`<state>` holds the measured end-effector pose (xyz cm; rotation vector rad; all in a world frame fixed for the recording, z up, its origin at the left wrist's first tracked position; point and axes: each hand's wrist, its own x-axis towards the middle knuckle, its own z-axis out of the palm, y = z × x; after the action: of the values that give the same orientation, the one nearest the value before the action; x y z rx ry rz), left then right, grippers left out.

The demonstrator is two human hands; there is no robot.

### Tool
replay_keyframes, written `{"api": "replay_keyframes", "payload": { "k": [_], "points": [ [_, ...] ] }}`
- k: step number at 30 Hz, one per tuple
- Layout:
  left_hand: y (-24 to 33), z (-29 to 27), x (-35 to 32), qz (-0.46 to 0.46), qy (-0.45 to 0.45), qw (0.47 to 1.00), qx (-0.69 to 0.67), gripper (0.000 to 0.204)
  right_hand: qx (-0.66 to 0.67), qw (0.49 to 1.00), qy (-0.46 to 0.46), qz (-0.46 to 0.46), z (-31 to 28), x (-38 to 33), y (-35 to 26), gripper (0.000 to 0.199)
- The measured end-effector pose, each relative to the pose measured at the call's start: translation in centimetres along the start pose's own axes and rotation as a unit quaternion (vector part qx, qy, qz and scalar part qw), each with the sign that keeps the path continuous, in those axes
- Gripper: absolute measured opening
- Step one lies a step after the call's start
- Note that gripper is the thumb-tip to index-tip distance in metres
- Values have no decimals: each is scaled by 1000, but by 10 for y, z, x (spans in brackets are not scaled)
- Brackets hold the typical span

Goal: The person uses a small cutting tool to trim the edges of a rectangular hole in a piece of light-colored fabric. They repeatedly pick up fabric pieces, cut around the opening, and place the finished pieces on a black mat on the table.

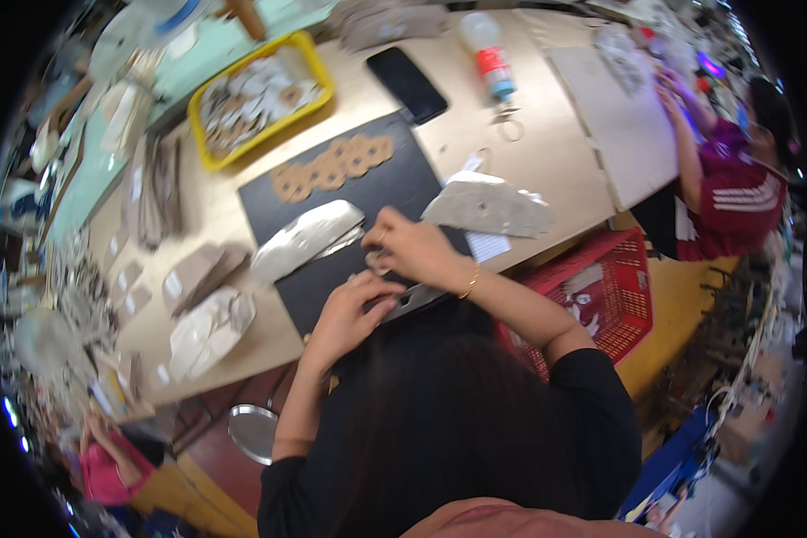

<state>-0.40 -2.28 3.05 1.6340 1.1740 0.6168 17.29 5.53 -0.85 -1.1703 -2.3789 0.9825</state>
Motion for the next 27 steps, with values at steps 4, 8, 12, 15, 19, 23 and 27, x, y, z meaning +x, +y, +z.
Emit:
{"api": "replay_keyframes", "payload": {
  "k": [4, 8, 12, 15, 19, 23, 27],
  "points": [
    [-1, -3, -5, -30, 6, 998, -47, 20, 93, 995, 34, 8, -21, 2, 2, 25],
    [-8, -6, -8, -69, 35, 988, -132, 18, 169, 980, -105, 2, -53, -14, 11, 31],
    [-16, -6, -4, -200, 42, 958, -199, 27, 145, 965, -196, 100, -60, -31, 15, 30],
    [-23, -2, -2, -246, 46, 937, -243, 42, 144, 963, -173, 149, -56, -35, 16, 31],
    [-28, 4, -2, -254, 70, 923, -280, 54, 149, 965, -153, 154, -51, -35, 16, 31],
    [-31, 6, -3, -244, 84, 927, -272, 57, 146, 967, -142, 151, -49, -36, 17, 31],
    [-31, 7, -4, -244, 85, 926, -275, 56, 136, 966, -144, 164, -49, -36, 18, 31]
  ]
}}
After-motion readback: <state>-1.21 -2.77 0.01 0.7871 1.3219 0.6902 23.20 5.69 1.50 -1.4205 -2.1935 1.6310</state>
